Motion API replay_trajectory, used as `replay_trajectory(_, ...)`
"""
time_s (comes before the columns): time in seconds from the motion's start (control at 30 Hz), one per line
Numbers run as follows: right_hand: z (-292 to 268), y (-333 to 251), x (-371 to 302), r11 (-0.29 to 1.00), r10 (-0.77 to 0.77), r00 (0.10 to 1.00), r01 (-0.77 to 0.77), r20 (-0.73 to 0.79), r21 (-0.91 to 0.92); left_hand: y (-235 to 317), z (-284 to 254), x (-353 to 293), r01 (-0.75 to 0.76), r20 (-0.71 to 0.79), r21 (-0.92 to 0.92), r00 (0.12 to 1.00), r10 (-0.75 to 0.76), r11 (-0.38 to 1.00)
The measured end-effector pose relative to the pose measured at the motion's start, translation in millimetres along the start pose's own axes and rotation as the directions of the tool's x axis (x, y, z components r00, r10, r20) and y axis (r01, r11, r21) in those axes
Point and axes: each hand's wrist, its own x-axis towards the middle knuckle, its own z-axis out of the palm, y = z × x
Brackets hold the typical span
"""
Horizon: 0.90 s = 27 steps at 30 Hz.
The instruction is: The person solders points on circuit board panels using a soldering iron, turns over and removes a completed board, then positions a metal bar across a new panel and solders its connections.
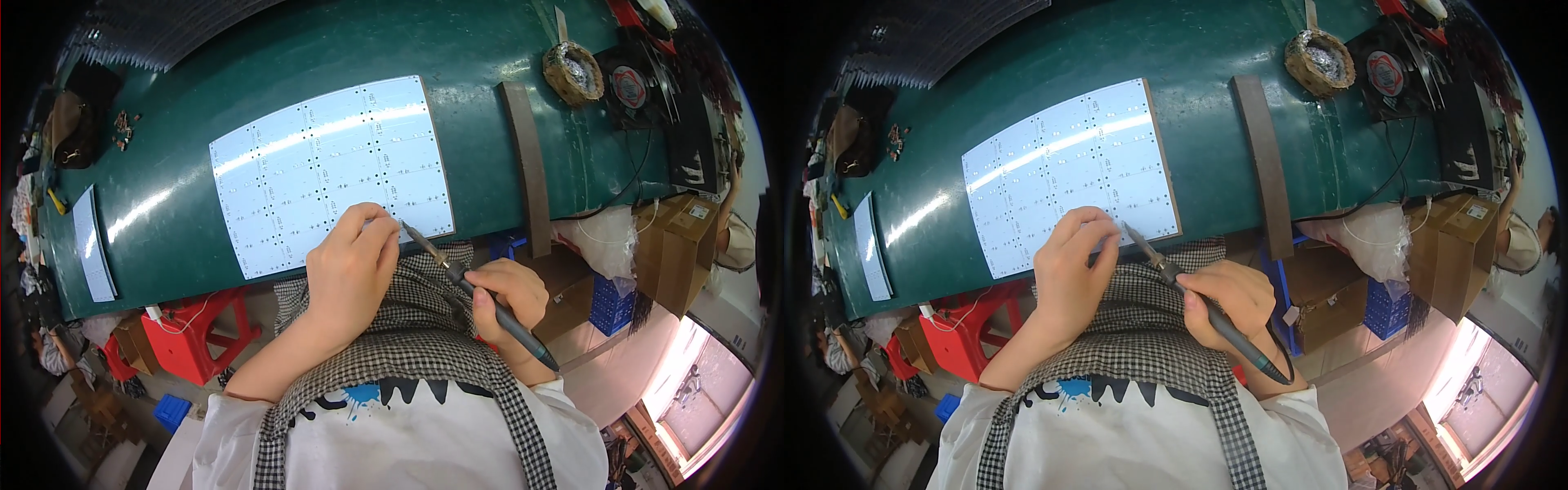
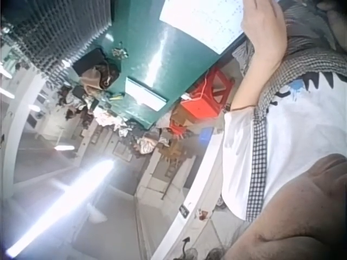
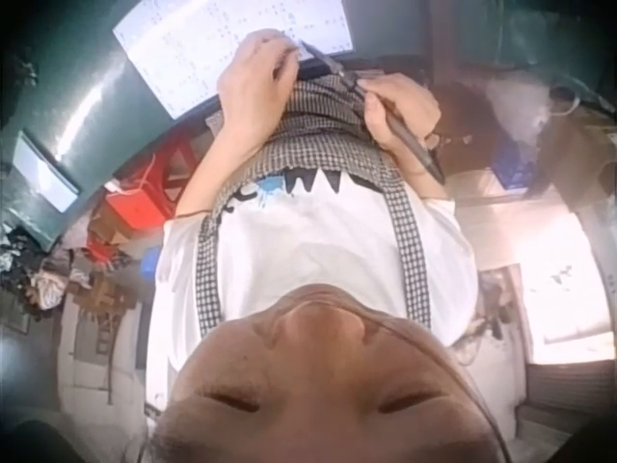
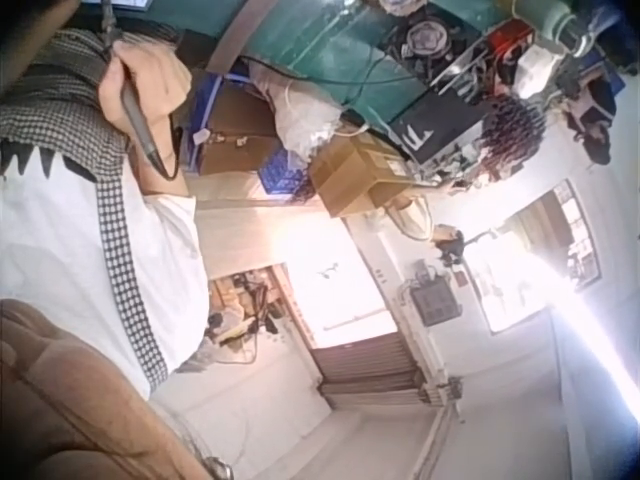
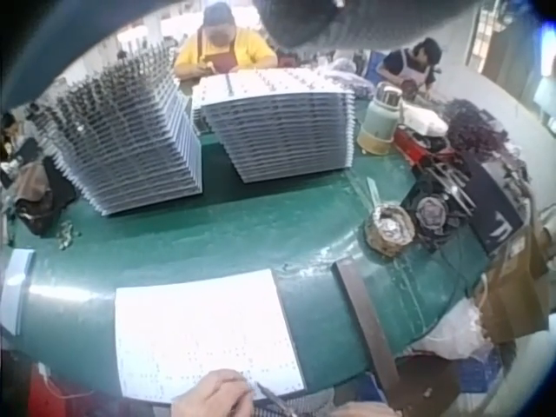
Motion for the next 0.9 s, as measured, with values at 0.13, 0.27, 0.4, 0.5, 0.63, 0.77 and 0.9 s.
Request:
replay_trajectory(0.13, -3.2, -2.3, -3.9, 1.0, 0.021, 1.0, -0.021, 0.001, 0.001, 0.9, -2.1, 0.5, -0.006, 0.031, 0.022, 1.0, 0.005, 1.0)
replay_trajectory(0.27, -9.6, -3.3, -2.6, 0.999, 0.028, 0.999, -0.026, -0.035, 0.042, -3.9, -2.6, -0.6, -0.019, 0.007, -0.038, 1.0, 0.019, 0.999)
replay_trajectory(0.4, -17.3, -3.5, 2.0, 0.984, 0.17, 0.984, -0.167, -0.058, 0.058, -4.6, -6.7, -0.9, 0.04, 0.069, -0.123, 0.997, -0.031, 0.992)
replay_trajectory(0.5, -10.1, -2.3, 3.6, 0.981, 0.175, 0.985, -0.173, -0.012, 0.086, -5.7, -6.4, 0.1, 0.04, 0.056, -0.155, 0.998, -0.032, 0.987)
replay_trajectory(0.63, -6.5, -2.7, 2.4, 0.978, 0.194, 0.981, -0.194, -0.003, 0.072, -7.8, -0.8, 1.4, 0.023, 0.039, -0.16, 0.999, -0.017, 0.987)
replay_trajectory(0.77, -4.6, -1.4, 6.1, 0.976, 0.205, 0.979, -0.206, 0.023, 0.069, -8.7, 3.5, 4.0, -0.014, 0.006, -0.125, 1.0, 0.015, 0.992)
replay_trajectory(0.9, -7.3, -2.2, 7.3, 0.976, 0.206, 0.978, -0.208, 0.04, 0.066, -6.9, 2.9, 5.9, 0.027, 0.036, -0.131, 0.999, -0.023, 0.991)
